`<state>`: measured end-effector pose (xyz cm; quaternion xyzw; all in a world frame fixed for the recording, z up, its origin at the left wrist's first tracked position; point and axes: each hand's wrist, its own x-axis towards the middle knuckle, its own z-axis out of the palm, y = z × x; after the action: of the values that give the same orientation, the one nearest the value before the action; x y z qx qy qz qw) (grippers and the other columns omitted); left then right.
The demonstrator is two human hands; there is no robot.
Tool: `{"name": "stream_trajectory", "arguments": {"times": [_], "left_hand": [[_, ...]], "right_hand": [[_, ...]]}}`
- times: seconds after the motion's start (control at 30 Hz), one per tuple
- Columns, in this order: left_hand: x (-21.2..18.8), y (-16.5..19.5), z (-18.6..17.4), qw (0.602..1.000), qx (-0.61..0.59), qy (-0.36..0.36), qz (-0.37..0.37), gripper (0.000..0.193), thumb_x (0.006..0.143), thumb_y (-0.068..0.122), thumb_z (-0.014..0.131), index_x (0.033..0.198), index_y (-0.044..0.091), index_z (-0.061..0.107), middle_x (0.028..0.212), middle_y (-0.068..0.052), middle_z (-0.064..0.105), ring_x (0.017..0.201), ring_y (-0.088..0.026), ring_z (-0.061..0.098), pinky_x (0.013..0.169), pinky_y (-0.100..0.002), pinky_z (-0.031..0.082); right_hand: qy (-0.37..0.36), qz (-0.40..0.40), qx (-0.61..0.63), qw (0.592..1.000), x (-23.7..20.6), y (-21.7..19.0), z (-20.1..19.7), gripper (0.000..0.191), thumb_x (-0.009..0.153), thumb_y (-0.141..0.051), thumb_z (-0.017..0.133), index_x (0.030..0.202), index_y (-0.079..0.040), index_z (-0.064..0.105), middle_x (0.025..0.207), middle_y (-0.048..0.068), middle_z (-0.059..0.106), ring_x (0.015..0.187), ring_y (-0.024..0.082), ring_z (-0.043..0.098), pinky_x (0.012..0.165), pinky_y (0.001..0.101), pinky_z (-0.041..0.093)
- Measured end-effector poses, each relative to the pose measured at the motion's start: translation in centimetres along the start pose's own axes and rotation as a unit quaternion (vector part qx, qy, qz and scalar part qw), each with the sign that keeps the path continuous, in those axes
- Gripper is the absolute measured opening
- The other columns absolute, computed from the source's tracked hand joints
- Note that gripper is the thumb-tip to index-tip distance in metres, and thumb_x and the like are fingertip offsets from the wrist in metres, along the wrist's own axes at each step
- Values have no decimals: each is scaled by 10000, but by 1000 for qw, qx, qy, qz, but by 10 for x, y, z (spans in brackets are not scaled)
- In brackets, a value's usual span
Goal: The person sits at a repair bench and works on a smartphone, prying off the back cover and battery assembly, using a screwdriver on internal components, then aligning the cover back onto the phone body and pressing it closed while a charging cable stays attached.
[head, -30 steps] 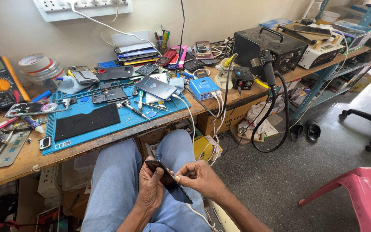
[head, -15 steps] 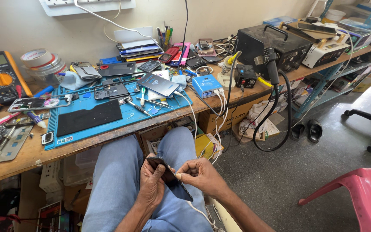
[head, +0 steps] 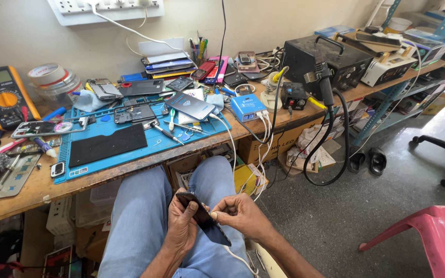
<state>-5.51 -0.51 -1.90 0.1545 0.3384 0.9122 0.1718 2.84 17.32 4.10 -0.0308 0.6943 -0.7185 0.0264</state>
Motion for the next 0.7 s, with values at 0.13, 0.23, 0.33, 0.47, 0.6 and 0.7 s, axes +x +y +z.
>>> {"name": "stream_trajectory", "arguments": {"times": [0.13,0.23,0.33,0.47,0.6,0.7], "left_hand": [[0,-1,1,1000,4,6,8,331,817,183,827,950,114,532,784,-32,671,751,-193,739,712,-343,633],[0,-1,0,1000,4,5,2,326,823,183,824,943,117,529,779,-34,669,752,-195,740,713,-346,632],[0,-1,-1,1000,7,2,4,329,826,185,827,943,113,528,778,-38,669,755,-197,742,717,-349,635],[-1,-1,0,1000,6,3,8,343,821,189,831,946,105,522,780,-39,674,751,-199,745,714,-354,638],[-2,0,3,1000,3,3,10,358,826,183,833,976,98,519,815,-52,664,742,-209,727,699,-357,616],[-1,0,6,999,13,-7,35,371,853,200,830,1037,68,537,888,-33,620,806,-183,698,766,-370,613]], "right_hand": [[1,4,6,1000,0,0,-1,152,887,-99,767,956,37,763,777,29,741,682,49,669,650,209,548],[-1,4,-1,1000,0,0,-1,153,887,-103,765,957,32,766,779,27,743,686,44,671,659,207,556],[2,5,-10,1000,0,0,-1,156,890,-107,766,950,37,768,770,30,739,681,45,668,650,207,548],[0,1,-3,1000,0,3,-1,162,889,-113,769,949,37,764,773,23,737,684,46,665,651,209,545],[5,-4,-13,1000,1,8,-3,169,884,-127,774,952,27,768,773,10,734,687,41,656,648,207,537],[0,-16,-27,1000,7,11,-6,170,887,-132,771,930,33,769,777,5,734,699,46,663,653,217,548]]}}
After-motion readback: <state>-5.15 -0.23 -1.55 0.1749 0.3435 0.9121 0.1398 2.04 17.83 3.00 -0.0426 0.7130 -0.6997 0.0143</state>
